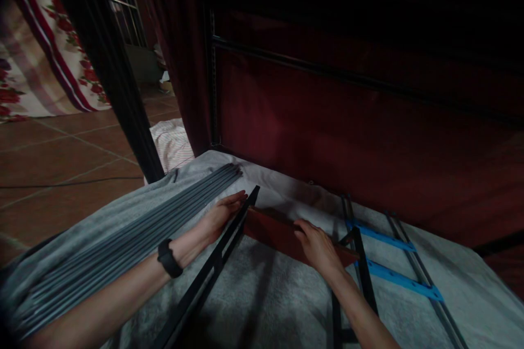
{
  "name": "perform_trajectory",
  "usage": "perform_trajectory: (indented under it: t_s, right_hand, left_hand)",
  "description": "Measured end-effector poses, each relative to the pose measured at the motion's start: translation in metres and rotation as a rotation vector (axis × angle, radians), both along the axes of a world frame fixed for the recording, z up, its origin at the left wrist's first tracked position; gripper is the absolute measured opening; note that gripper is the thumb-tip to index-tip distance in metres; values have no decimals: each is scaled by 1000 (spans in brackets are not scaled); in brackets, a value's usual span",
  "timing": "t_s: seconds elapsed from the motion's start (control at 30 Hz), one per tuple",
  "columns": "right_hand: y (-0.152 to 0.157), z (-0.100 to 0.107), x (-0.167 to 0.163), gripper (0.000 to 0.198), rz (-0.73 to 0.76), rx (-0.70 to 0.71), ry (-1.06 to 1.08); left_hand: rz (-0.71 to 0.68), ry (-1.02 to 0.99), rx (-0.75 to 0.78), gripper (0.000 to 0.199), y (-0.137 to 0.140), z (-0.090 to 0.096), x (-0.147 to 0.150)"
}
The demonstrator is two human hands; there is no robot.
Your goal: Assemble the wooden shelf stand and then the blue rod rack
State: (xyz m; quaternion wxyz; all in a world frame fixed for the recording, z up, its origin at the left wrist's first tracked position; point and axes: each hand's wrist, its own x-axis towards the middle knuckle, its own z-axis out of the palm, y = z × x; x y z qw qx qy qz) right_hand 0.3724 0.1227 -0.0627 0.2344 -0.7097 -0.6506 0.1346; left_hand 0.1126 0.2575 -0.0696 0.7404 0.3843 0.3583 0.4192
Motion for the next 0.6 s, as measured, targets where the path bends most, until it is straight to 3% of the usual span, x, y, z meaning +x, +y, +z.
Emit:
perform_trajectory:
  t_s: [0.6]
  right_hand:
    - [0, -2, -4, 29, -12, 16, 17]
  left_hand:
    - [-75, 121, 129, 65, -11, -5, -1]
